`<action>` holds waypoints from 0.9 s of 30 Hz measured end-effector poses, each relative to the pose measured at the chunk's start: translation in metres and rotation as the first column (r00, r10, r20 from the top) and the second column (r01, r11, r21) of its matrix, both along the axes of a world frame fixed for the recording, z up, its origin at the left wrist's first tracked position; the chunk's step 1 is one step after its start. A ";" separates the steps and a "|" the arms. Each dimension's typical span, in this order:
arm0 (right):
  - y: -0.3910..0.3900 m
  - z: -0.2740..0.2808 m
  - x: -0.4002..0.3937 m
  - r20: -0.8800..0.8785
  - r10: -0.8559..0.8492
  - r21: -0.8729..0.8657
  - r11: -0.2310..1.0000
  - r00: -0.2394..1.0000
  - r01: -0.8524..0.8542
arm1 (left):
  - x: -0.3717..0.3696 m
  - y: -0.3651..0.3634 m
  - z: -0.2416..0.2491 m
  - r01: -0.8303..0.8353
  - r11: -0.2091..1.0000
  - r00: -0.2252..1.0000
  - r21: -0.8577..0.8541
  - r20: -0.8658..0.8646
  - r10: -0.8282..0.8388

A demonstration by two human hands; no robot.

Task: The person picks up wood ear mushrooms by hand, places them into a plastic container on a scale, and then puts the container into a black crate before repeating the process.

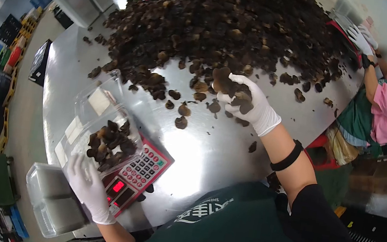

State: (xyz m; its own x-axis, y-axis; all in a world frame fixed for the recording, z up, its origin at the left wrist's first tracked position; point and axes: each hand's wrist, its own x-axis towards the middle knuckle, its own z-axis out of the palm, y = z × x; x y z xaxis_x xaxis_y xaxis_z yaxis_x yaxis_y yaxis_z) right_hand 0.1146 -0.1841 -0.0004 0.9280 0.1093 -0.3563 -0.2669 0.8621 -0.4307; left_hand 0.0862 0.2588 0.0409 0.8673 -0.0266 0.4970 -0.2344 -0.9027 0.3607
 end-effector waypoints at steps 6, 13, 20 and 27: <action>0.086 0.043 0.038 0.077 0.217 -0.084 0.974 0.973 -0.211 | -0.017 -0.010 -0.003 -0.006 0.995 1.000 -0.098 -0.017 0.004; 0.217 0.103 0.059 0.269 0.586 -0.876 0.479 0.764 -0.059 | -0.012 -0.015 0.004 -0.024 0.986 1.000 -0.168 0.000 0.024; 0.234 0.053 0.043 0.525 0.781 -0.714 0.189 0.338 0.674 | -0.011 -0.033 0.009 0.050 0.965 0.996 -0.259 -0.053 -0.065; 0.123 0.030 0.073 0.470 0.472 -0.856 0.037 0.746 0.516 | 0.001 -0.056 0.029 0.273 0.947 0.950 0.170 -0.204 -0.237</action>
